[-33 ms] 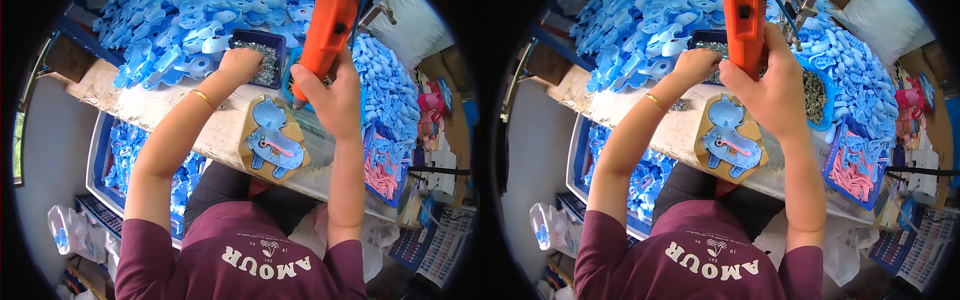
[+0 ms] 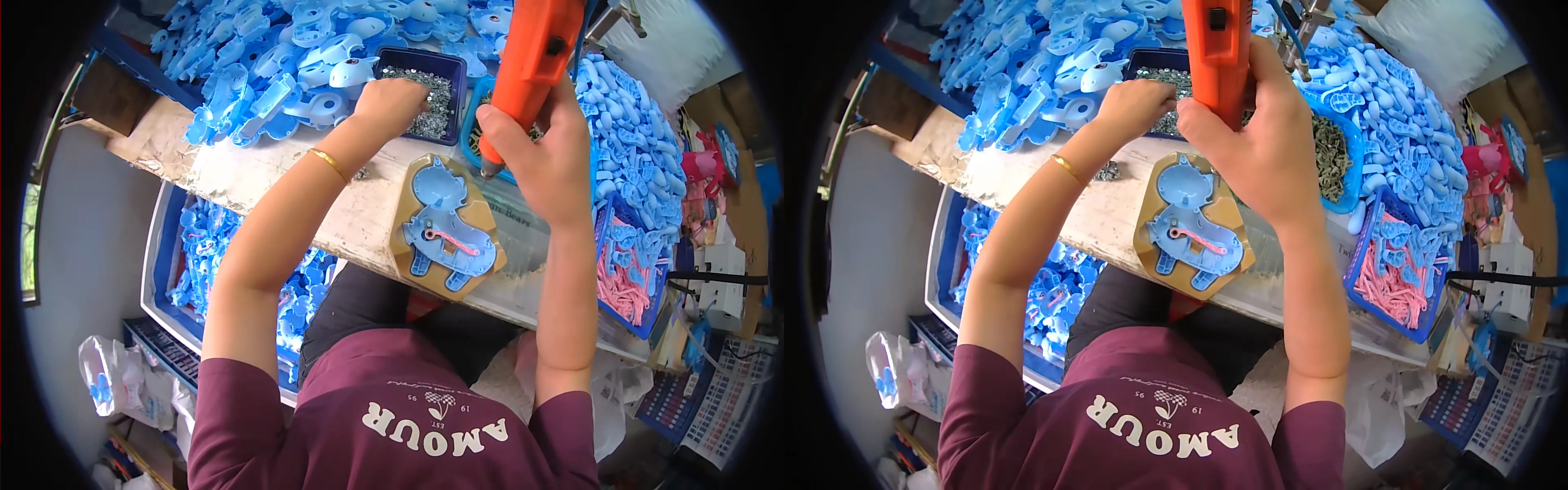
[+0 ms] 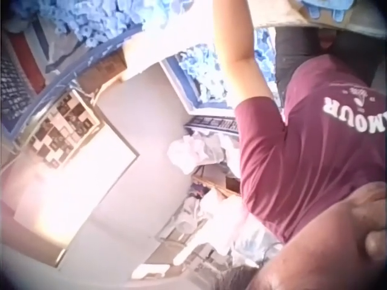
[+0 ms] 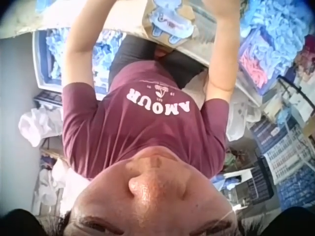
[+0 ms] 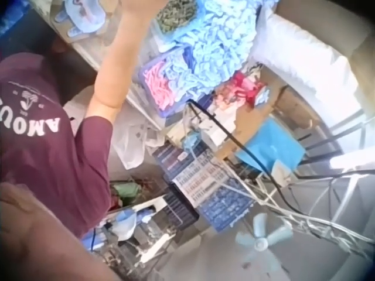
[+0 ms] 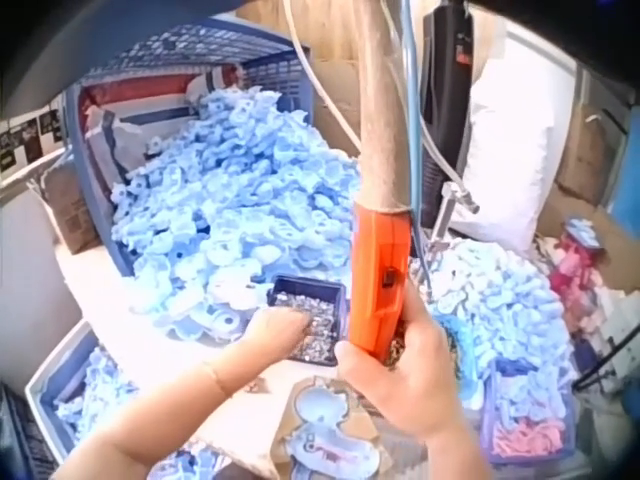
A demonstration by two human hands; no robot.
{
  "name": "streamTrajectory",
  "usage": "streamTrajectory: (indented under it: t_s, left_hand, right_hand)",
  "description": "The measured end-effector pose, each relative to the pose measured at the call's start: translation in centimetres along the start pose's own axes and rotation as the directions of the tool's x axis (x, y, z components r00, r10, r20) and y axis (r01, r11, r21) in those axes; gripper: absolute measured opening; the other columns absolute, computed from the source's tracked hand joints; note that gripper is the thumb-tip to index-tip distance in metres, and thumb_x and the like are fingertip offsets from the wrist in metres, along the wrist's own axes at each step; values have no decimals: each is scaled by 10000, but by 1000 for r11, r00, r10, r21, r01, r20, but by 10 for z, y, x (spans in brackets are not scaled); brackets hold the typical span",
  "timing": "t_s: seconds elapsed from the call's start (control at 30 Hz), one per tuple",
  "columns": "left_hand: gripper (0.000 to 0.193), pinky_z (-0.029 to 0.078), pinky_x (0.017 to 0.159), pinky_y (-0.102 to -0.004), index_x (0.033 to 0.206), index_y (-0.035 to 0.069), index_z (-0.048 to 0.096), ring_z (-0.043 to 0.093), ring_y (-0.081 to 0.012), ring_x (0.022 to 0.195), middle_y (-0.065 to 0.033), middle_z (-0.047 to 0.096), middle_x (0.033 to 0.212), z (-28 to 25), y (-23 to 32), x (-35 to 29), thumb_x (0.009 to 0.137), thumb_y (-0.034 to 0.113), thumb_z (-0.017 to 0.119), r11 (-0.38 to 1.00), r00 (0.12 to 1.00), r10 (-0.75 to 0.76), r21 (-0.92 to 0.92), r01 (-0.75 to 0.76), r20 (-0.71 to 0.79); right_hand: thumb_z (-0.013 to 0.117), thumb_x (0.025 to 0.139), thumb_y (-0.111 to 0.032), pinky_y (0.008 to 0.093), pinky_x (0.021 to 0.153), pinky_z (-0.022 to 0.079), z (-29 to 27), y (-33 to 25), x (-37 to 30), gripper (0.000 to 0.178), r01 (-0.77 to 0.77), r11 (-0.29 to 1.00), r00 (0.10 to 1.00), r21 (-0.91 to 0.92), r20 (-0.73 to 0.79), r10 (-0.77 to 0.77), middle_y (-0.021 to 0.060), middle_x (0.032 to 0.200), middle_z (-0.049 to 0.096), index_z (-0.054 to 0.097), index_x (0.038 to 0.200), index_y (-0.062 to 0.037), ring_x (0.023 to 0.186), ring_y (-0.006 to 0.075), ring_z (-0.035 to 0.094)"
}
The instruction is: Assembling plastic toy hippos by placing eyes and components and securing them with a pneumatic screwdriver.
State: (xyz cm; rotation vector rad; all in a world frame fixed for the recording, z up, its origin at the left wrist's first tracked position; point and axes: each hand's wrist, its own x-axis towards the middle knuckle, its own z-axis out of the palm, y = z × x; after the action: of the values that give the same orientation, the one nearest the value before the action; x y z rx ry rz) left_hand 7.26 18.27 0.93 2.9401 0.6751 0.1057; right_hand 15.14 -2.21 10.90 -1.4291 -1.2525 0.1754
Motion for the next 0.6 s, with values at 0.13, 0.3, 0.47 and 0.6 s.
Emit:
streamTrajectory:
  t_s: [0.13,0.3,0.47,0.6]
  left_hand:
    - [182,554,680,-464,956,137,619,694,-297,917,-72,701,882,19,-10,-18,966,319,628,971,923,236,117,-210,-305]
    - [215,562,677,-417,968,134,611,696,-267,905,-59,686,857,15,-12,-29,926,332,685,965,898,262,122,-233,-354]
    - [181,554,629,-390,948,142,619,690,-242,871,-43,672,841,15,17,-56,918,304,694,932,840,318,-20,-363,-440]
    - [185,546,630,-363,934,147,633,666,-220,819,4,652,831,13,64,-97,895,305,721,822,754,409,-150,-549,-514]
  right_hand:
    - [778,825,-191,291,718,526,-7,9,2,447,35,999,998,-31,58,-33,56,910,648,592,1206,-49,763,140,612]
    - [736,869,-125,323,856,543,-17,5,2,526,-90,996,985,-3,148,89,93,1107,649,536,1331,27,930,150,647]
    - [674,860,-99,316,810,537,-19,-3,-1,500,-200,964,962,174,223,159,89,1018,656,524,1314,48,861,171,647]
    - [654,848,-90,259,657,472,-2,-12,-18,394,-207,866,974,456,178,140,65,822,633,569,1206,52,722,124,595]
